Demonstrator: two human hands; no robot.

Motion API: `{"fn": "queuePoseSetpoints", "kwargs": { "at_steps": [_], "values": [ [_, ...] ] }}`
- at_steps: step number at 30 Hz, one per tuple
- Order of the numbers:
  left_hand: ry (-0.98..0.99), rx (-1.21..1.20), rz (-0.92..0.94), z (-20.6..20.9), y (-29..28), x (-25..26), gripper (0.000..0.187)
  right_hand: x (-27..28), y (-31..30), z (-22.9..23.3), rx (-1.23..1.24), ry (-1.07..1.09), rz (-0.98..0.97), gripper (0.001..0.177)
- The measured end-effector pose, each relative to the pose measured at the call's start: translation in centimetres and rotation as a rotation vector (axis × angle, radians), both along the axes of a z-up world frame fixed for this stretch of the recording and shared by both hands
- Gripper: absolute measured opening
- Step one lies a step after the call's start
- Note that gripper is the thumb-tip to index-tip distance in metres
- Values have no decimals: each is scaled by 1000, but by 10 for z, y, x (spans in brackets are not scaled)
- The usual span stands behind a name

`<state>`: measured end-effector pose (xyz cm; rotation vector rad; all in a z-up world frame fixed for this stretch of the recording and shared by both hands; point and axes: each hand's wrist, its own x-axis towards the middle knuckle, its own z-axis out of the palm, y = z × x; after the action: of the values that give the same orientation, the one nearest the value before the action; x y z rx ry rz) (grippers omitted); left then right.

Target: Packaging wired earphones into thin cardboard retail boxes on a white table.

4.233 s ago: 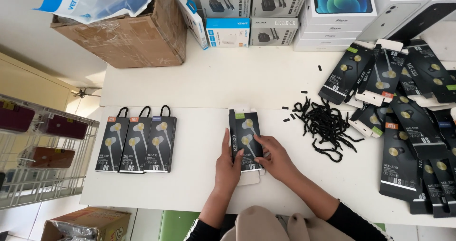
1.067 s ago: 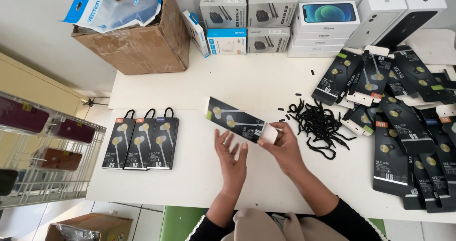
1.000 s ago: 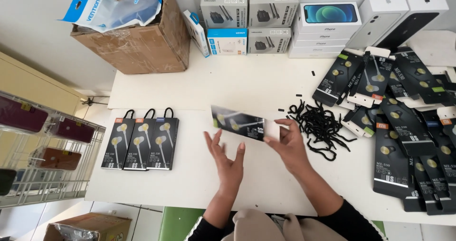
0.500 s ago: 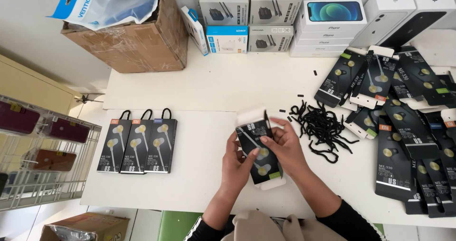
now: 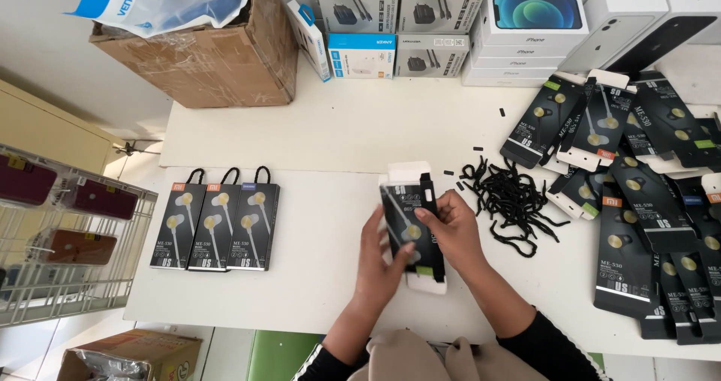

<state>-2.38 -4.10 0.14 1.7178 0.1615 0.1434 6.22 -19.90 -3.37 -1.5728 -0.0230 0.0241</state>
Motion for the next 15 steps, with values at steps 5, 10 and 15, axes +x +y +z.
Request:
{"fn": "queuePoseSetpoints", "kwargs": {
  "at_steps": [5, 10, 15],
  "values": [
    [53, 39, -204, 40, -3, 2, 134, -20, 31, 59, -41, -9, 105, 20],
    [249, -498, -181, 18, 18, 11, 94, 0, 17, 33, -215, -15, 235, 29],
    [384, -711, -159, 5, 31, 2, 79, 14, 8, 8, 58, 320, 240, 67]
  ]
}}
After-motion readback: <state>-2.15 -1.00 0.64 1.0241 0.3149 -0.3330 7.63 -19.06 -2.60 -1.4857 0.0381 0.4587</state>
